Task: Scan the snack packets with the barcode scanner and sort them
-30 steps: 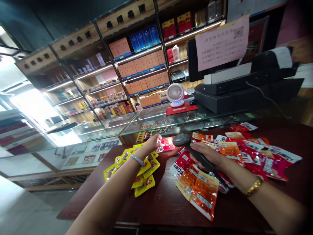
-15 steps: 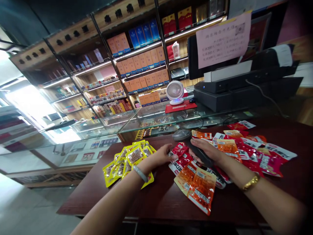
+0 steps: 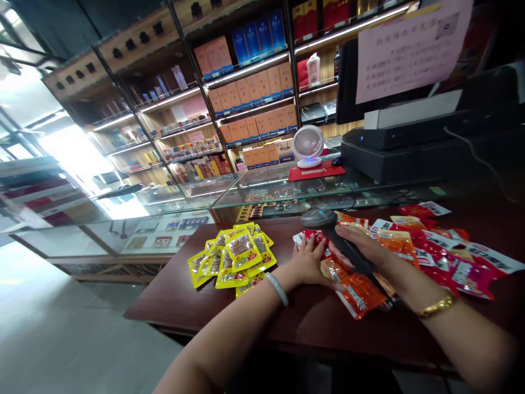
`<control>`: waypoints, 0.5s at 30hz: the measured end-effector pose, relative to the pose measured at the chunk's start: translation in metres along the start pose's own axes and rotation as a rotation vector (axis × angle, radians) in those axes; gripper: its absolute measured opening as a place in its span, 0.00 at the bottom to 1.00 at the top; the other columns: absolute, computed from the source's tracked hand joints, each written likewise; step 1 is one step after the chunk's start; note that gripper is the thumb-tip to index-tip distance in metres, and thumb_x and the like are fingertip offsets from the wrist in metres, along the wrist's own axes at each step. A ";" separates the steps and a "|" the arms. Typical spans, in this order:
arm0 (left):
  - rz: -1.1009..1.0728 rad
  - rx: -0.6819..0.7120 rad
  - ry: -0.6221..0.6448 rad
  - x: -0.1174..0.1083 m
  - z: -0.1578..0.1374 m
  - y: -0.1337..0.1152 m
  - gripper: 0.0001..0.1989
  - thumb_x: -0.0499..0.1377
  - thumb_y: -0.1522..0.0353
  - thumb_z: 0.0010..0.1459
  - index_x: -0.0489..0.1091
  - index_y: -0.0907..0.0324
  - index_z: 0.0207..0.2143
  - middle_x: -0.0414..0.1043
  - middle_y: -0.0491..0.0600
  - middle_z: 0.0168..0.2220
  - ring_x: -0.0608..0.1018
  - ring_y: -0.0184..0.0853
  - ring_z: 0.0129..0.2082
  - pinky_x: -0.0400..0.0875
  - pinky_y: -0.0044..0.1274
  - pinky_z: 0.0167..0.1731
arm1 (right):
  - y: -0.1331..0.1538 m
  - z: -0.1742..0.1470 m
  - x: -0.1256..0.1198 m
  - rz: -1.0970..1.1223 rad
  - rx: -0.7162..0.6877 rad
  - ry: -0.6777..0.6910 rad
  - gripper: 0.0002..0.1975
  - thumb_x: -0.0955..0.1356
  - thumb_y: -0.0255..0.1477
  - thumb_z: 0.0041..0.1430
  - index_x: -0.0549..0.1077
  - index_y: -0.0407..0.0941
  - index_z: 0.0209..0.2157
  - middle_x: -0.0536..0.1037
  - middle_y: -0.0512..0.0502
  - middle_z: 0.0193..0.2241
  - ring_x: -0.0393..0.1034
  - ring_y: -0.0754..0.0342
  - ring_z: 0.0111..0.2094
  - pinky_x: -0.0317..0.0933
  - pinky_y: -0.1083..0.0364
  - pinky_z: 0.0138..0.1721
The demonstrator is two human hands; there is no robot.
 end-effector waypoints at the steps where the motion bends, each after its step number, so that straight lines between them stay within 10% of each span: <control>1: -0.007 0.015 -0.005 0.000 0.006 -0.003 0.69 0.61 0.37 0.36 0.28 0.52 0.70 0.20 0.59 0.71 0.26 0.56 0.68 0.32 0.55 0.63 | 0.002 -0.001 0.000 -0.004 0.002 -0.004 0.24 0.68 0.49 0.58 0.70 0.42 0.24 0.73 0.51 0.17 0.63 0.61 0.11 0.56 0.63 0.09; 15: 0.000 -0.048 -0.054 0.005 0.080 -0.044 0.67 0.61 0.38 0.35 0.35 0.54 0.71 0.26 0.58 0.72 0.30 0.60 0.69 0.34 0.52 0.64 | 0.050 -0.016 -0.021 -0.089 0.019 -0.127 0.24 0.72 0.50 0.53 0.70 0.42 0.26 0.74 0.52 0.15 0.62 0.61 0.10 0.56 0.63 0.10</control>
Point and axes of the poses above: each hand's wrist, its own z-axis towards the middle knuckle, its own x-axis out of the palm, y = z × x, the point moved 7 cm from there along z, towards the middle knuckle
